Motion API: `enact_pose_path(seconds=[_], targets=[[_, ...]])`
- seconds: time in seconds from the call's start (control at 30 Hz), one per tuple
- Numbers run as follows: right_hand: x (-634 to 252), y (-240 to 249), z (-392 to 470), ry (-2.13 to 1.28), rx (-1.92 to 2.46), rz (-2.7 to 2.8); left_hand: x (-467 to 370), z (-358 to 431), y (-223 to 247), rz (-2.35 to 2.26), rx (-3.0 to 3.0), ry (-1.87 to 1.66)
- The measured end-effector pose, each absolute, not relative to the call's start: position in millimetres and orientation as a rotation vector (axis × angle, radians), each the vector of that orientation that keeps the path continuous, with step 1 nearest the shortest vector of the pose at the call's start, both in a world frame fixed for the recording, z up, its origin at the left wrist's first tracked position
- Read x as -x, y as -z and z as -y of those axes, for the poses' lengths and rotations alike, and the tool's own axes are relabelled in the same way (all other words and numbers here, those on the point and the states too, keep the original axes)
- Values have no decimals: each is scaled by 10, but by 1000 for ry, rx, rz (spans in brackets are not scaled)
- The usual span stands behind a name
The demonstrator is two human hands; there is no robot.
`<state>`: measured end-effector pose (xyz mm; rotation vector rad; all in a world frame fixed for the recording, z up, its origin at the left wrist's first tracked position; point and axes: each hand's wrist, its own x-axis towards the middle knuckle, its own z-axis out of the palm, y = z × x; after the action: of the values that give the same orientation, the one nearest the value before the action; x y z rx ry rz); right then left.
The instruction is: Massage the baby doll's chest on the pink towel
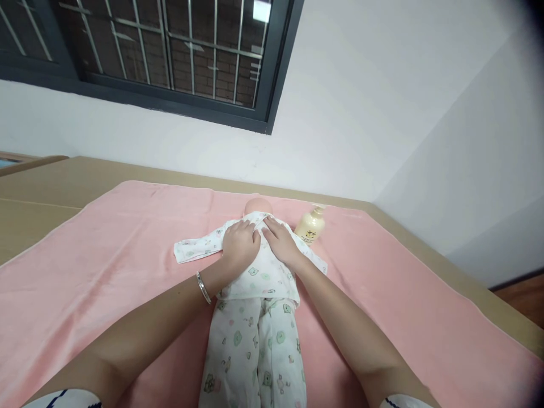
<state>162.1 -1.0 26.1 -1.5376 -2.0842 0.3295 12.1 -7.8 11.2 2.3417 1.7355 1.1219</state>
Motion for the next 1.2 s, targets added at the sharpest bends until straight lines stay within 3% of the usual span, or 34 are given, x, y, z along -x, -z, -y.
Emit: enact_pose_path(seconds=[0.33,0.73,0.9,1.2], targets=[[-1616,-446,115,-207,1415,1972,-103,24,3,-1725,-2197,-1213],[-1469,-362,227,-90,1392,1990,-100,-33,66,-1666,-2146,-1268],[-1426,-322,215,-193,1469,2128,-98,-37,62,-1665,-2127,-1287],[-1478,-394,252,-37,1397,1933,-108,-14,48,-1627,-2091,-1356]])
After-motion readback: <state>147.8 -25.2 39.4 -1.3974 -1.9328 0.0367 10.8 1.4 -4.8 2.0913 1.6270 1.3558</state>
